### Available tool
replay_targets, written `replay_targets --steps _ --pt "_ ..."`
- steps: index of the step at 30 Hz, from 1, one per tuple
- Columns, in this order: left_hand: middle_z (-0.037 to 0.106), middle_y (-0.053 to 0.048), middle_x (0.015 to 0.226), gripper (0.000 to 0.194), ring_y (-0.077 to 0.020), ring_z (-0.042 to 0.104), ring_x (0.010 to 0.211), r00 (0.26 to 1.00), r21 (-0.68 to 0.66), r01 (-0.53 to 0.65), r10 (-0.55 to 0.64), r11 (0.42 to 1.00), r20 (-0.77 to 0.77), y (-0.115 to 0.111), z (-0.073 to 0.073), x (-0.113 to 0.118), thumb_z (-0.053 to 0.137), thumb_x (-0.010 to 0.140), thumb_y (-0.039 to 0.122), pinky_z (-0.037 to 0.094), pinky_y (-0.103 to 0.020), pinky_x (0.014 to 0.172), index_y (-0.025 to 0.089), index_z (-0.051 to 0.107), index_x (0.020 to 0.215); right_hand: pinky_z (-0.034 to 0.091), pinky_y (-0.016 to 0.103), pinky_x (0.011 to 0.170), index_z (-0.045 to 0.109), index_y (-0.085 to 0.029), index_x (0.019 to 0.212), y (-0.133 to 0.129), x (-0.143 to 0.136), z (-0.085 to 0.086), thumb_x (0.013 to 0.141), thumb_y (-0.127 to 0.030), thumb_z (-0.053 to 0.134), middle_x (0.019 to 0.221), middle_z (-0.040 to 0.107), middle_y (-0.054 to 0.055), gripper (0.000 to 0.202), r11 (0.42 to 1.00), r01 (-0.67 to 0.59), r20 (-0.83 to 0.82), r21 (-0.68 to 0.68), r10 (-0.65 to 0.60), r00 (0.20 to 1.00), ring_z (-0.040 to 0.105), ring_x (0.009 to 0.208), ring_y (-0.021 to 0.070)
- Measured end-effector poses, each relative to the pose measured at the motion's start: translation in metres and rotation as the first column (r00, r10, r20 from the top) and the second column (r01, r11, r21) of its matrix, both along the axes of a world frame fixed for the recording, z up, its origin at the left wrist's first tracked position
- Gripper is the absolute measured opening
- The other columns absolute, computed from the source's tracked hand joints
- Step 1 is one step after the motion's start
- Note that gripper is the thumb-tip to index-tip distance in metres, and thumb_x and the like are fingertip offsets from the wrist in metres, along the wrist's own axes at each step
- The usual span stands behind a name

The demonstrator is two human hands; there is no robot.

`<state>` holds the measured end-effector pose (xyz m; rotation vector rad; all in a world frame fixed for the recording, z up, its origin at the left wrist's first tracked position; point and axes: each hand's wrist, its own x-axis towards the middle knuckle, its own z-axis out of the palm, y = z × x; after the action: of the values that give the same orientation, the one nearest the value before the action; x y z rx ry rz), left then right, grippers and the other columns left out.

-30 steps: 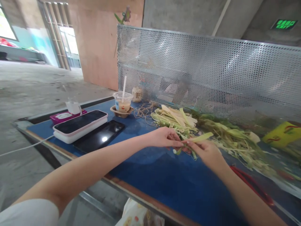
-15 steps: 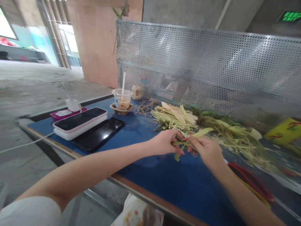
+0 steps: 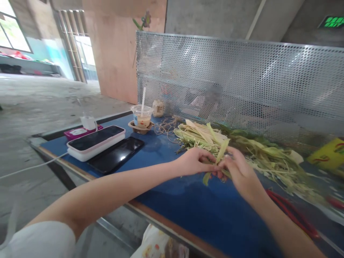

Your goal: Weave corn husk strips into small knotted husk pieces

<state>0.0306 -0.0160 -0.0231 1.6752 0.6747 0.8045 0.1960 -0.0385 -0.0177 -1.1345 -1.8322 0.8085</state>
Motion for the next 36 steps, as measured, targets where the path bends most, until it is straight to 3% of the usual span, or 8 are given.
replay_targets --steps 7,15,20,22,25,27,30,36 --pt "0.063 -0.001 0.066 0.019 -0.0071 0.057 0.044 1.000 0.015 0.024 -0.024 1.000 0.008 0.001 0.010 0.000 0.059 0.074 0.030 0.040 -0.017 0.045 0.013 0.057 0.081 0.039 0.025 0.048 0.032 -0.017 0.116 0.002 0.013 0.010 0.081 -0.033 0.044 0.051 0.049 -0.005 0.041 0.999 0.004 0.235 0.049 -0.016 0.972 0.046 0.049 0.0135" --pt "0.063 -0.002 0.059 0.019 -0.0090 0.058 0.046 0.997 0.012 0.076 -0.076 0.997 -0.011 -0.003 0.003 -0.004 0.054 0.079 0.029 0.033 -0.015 0.038 0.011 0.056 0.084 0.034 0.025 0.047 0.034 -0.022 0.116 0.003 0.019 0.013 0.083 -0.033 0.043 0.048 0.047 -0.008 0.036 0.998 -0.051 0.325 0.046 0.033 0.945 0.043 0.047 0.0122" --pt "0.066 -0.003 0.067 0.018 -0.0109 0.062 0.061 0.997 -0.207 -0.002 0.018 0.978 0.077 -0.002 0.002 -0.007 0.058 0.075 0.028 0.046 -0.018 0.052 0.011 0.059 0.080 0.044 0.028 0.056 0.038 -0.024 0.113 0.008 0.018 0.003 0.084 -0.031 0.043 0.059 0.057 -0.004 0.030 0.988 -0.065 0.397 0.137 0.005 0.918 0.055 0.056 0.0150" --pt "0.065 -0.003 0.067 0.015 -0.0100 0.062 0.063 0.986 -0.318 -0.013 0.064 0.948 0.152 -0.001 0.002 -0.007 0.059 0.074 0.025 0.050 -0.022 0.061 0.011 0.060 0.078 0.045 0.036 0.073 0.041 -0.023 0.113 0.009 0.017 0.000 0.082 -0.028 0.048 0.082 0.063 0.004 0.032 0.918 -0.073 0.458 0.389 -0.124 0.881 0.059 0.079 0.0198" --pt "0.064 -0.002 0.067 0.016 -0.0106 0.061 0.066 0.966 -0.371 0.009 0.088 0.929 0.245 -0.001 0.003 -0.007 0.064 0.070 0.024 0.050 -0.025 0.068 0.011 0.062 0.079 0.039 0.044 0.086 0.049 -0.023 0.109 0.007 0.018 0.001 0.079 -0.020 0.054 0.105 0.056 0.010 0.030 0.639 -0.168 0.472 0.751 -0.340 0.814 0.052 0.101 0.0255" --pt "0.064 -0.003 0.068 0.018 -0.0117 0.062 0.067 0.965 -0.392 0.025 0.081 0.919 0.250 -0.002 0.003 -0.008 0.066 0.068 0.025 0.050 -0.026 0.068 0.011 0.062 0.078 0.039 0.044 0.085 0.053 -0.024 0.105 0.003 0.019 0.003 0.077 -0.014 0.056 0.108 0.053 0.010 0.030 0.492 -0.267 0.490 0.829 -0.410 0.769 0.050 0.102 0.0266" --pt "0.064 -0.002 0.067 0.018 -0.0109 0.061 0.063 0.961 -0.423 0.036 0.085 0.906 0.264 -0.003 0.005 -0.009 0.067 0.068 0.027 0.050 -0.028 0.068 0.011 0.061 0.074 0.040 0.041 0.079 0.056 -0.025 0.101 -0.002 0.022 0.005 0.077 -0.010 0.056 0.107 0.053 0.009 0.029 0.402 -0.383 0.541 0.832 -0.436 0.719 0.050 0.098 0.0258" --pt "0.067 -0.007 0.078 0.016 -0.0143 0.062 0.074 0.924 -0.453 0.052 0.130 0.890 0.361 -0.008 0.012 -0.010 0.066 0.069 0.025 0.048 -0.028 0.070 0.013 0.059 0.077 0.035 0.036 0.071 0.058 -0.028 0.096 -0.013 0.018 0.007 0.076 -0.007 0.057 0.087 0.057 0.004 0.029 0.292 -0.275 0.388 0.916 -0.471 0.792 0.050 0.079 0.0188"
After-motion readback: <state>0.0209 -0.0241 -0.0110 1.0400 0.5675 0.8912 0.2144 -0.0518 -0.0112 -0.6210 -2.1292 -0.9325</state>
